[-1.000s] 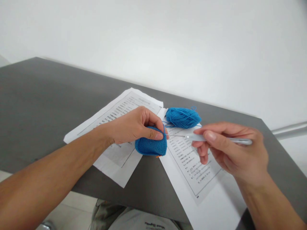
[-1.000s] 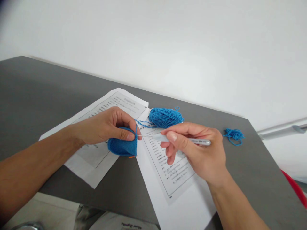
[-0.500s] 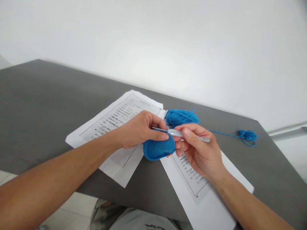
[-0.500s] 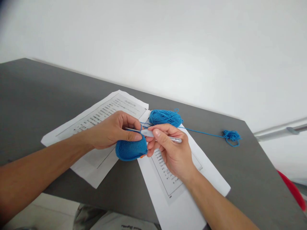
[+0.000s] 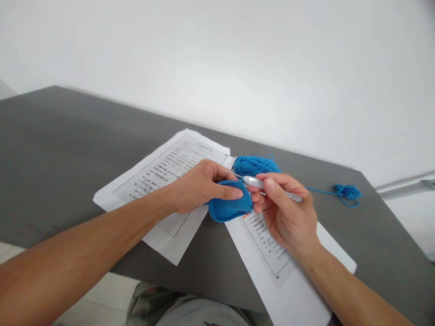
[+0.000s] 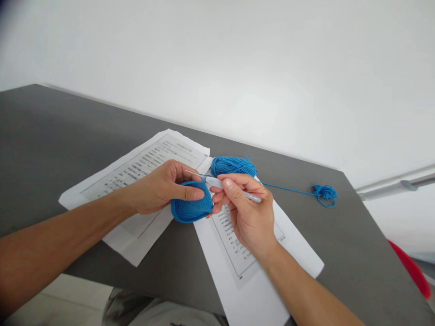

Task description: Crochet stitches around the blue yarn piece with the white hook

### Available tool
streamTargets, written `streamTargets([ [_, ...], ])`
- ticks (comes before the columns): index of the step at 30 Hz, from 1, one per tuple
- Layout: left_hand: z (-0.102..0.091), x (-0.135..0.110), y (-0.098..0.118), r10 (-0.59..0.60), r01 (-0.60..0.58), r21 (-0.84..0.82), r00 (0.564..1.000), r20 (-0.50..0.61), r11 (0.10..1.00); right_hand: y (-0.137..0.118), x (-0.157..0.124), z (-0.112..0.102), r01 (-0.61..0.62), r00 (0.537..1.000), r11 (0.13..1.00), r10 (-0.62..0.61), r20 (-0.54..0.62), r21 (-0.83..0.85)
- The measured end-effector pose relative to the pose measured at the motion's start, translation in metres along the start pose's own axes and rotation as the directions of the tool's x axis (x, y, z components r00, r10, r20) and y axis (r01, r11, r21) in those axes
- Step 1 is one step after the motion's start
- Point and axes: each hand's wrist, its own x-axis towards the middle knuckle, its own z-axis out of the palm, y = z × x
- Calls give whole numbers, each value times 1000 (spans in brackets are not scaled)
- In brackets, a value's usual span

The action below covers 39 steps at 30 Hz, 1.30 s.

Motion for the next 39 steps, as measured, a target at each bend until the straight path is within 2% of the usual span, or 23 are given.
streamTargets([
  [5, -1, 2, -3, 29, -21, 65, 993, -118, 998, 7, 3, -2, 21, 1000, 1000, -21, -23, 17],
  [10, -2, 5, -10, 96, -66, 188, 983, -157, 980, 18, 8, -7, -19, 1000, 999, 20, -23, 46],
  [19, -2, 11, -21, 156, -137, 120, 975, -161, 983, 39, 19, -28, -126, 988, 992, 126, 94, -1],
  [25, -2, 13, -27, 239, -223, 106, 955, -178, 969, 46, 25, -29, -177, 980, 982, 182, 85, -62],
  [32, -7, 16, -35, 214, -177, 201, 960, -178, 963, 46, 26, -21, -180, 982, 977, 186, 43, -117],
  [39, 0, 16, -34, 210, -152, 250, 952, -222, 956, 46, 20, -14, -146, 989, 974, 147, -5, -176],
])
